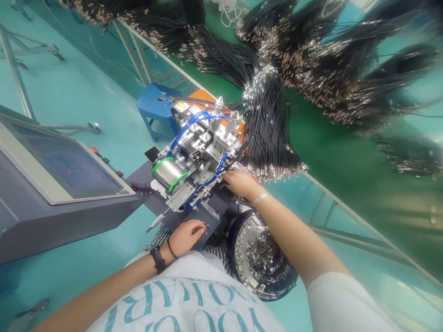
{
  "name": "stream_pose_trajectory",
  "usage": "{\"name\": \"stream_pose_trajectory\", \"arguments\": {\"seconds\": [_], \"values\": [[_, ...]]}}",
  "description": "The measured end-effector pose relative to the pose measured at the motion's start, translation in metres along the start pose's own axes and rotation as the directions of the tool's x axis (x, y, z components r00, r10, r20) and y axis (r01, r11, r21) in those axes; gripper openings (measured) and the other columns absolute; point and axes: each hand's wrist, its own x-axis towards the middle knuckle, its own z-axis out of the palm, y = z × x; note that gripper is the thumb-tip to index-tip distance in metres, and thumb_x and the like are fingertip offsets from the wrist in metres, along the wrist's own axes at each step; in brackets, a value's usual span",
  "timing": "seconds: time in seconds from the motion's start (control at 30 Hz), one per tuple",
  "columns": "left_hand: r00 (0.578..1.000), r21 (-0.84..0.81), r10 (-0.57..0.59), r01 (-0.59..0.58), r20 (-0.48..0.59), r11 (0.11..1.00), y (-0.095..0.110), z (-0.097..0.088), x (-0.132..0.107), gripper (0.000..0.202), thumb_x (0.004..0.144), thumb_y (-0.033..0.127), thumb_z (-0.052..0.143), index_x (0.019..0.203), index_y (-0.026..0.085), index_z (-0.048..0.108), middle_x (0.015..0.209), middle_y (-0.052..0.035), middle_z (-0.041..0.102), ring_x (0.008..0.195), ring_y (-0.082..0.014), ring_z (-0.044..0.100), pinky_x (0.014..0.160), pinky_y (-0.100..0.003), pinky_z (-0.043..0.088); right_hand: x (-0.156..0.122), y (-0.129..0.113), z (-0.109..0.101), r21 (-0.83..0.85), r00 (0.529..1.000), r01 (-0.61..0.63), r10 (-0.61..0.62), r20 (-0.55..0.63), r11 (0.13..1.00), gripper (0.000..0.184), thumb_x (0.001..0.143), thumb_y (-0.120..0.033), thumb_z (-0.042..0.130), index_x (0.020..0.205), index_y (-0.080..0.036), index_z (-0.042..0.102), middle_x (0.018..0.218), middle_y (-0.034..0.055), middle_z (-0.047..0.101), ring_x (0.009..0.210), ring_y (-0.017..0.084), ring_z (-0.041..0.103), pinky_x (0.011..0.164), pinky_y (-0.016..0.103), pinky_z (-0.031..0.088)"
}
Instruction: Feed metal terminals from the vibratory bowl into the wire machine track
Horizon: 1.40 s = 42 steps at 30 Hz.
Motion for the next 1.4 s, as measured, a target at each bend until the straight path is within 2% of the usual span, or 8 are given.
{"name": "stream_pose_trajectory", "arguments": {"seconds": [0.23, 0.4, 0.63, 0.73, 0.83, 0.9, 1.03, 1.4], "values": [[0.999, -0.009, -0.02, 0.02, -0.034, 1.0, 0.002, -0.003, -0.005, 0.019, 0.088, 0.029, 0.048, 0.09, 0.021, 0.065, 0.094, -0.0025, 0.067, 0.086, -0.0149, 0.061, 0.08, -0.027, 0.047, 0.005, 0.009, -0.004, -0.089, 0.989, 0.145, -0.143, 0.034, 0.985, 0.03, 0.089, -0.011, 0.044, 0.115, -0.012, 0.06, 0.1, 0.0126, 0.066, 0.094, 0.022, 0.06, 0.084, 0.031, 0.043], [0.997, 0.005, -0.06, 0.06, -0.049, 0.998, -0.003, -0.007, -0.007, 0.019, 0.087, 0.028, 0.047, 0.089, 0.021, 0.065, 0.093, -0.0015, 0.067, 0.084, -0.0143, 0.061, 0.079, -0.027, 0.047, 0.003, 0.022, -0.003, -0.171, 0.988, 0.147, -0.134, 0.082, 0.974, 0.047, 0.089, -0.008, 0.041, 0.136, -0.015, 0.045, 0.103, 0.0123, 0.067, 0.092, 0.022, 0.063, 0.077, 0.03, 0.047], [1.0, 0.068, -0.007, 0.009, -0.03, 0.998, 0.0, 0.001, 0.0, 0.019, 0.087, 0.028, 0.048, 0.087, 0.021, 0.066, 0.09, -0.0019, 0.067, 0.082, -0.0143, 0.06, 0.078, -0.026, 0.046, 0.014, 0.023, -0.013, -0.216, 0.963, 0.262, -0.239, 0.128, 0.94, 0.038, 0.089, -0.009, 0.041, 0.123, -0.016, 0.058, 0.105, 0.0127, 0.067, 0.092, 0.022, 0.065, 0.078, 0.031, 0.049], [1.0, 0.109, 0.018, -0.016, -0.015, 0.994, 0.007, 0.005, 0.005, 0.02, 0.087, 0.029, 0.047, 0.089, 0.02, 0.066, 0.09, -0.0032, 0.066, 0.082, -0.0147, 0.059, 0.077, -0.026, 0.047, 0.012, 0.024, -0.013, -0.147, 0.98, 0.181, -0.166, 0.112, 0.972, 0.042, 0.09, -0.01, 0.039, 0.128, -0.02, 0.052, 0.108, 0.0109, 0.067, 0.091, 0.021, 0.065, 0.074, 0.029, 0.048], [1.0, 0.126, 0.024, -0.024, 0.004, 0.992, 0.01, 0.007, 0.008, 0.021, 0.087, 0.028, 0.047, 0.091, 0.02, 0.066, 0.091, -0.0032, 0.066, 0.081, -0.0146, 0.059, 0.077, -0.027, 0.047, 0.007, 0.024, -0.011, -0.06, 0.993, -0.014, 0.021, 0.12, 0.998, 0.045, 0.089, -0.01, 0.036, 0.133, -0.017, 0.046, 0.097, 0.0109, 0.069, 0.082, 0.021, 0.066, 0.067, 0.027, 0.046], [1.0, 0.131, 0.02, -0.021, 0.014, 0.991, 0.008, 0.008, 0.008, 0.02, 0.087, 0.028, 0.048, 0.09, 0.021, 0.065, 0.091, -0.0028, 0.067, 0.081, -0.0145, 0.059, 0.077, -0.027, 0.047, 0.005, 0.025, -0.01, -0.022, 0.983, -0.097, 0.099, 0.154, 0.995, 0.043, 0.086, -0.007, 0.037, 0.126, -0.014, 0.052, 0.092, 0.0112, 0.069, 0.077, 0.02, 0.065, 0.065, 0.026, 0.045], [1.0, 0.115, 0.009, -0.011, 0.022, 0.993, -0.001, 0.009, 0.006, 0.02, 0.087, 0.029, 0.048, 0.09, 0.021, 0.066, 0.094, -0.003, 0.067, 0.084, -0.0151, 0.06, 0.078, -0.028, 0.047, 0.008, 0.027, -0.012, 0.018, 0.971, -0.107, 0.101, 0.216, 0.994, 0.038, 0.08, -0.002, 0.039, 0.11, -0.013, 0.061, 0.098, 0.0126, 0.069, 0.078, 0.019, 0.065, 0.066, 0.026, 0.045], [0.999, 0.161, 0.012, -0.017, 0.033, 0.987, 0.004, 0.003, 0.004, 0.021, 0.088, 0.028, 0.046, 0.091, 0.02, 0.066, 0.095, -0.0048, 0.066, 0.086, -0.0165, 0.059, 0.082, -0.03, 0.047, 0.024, 0.01, -0.032, -0.199, 0.957, 0.219, -0.17, 0.237, 0.955, 0.025, 0.086, -0.008, 0.044, 0.089, -0.011, 0.068, 0.084, 0.013, 0.069, 0.084, 0.025, 0.066, 0.074, 0.033, 0.048]]}}
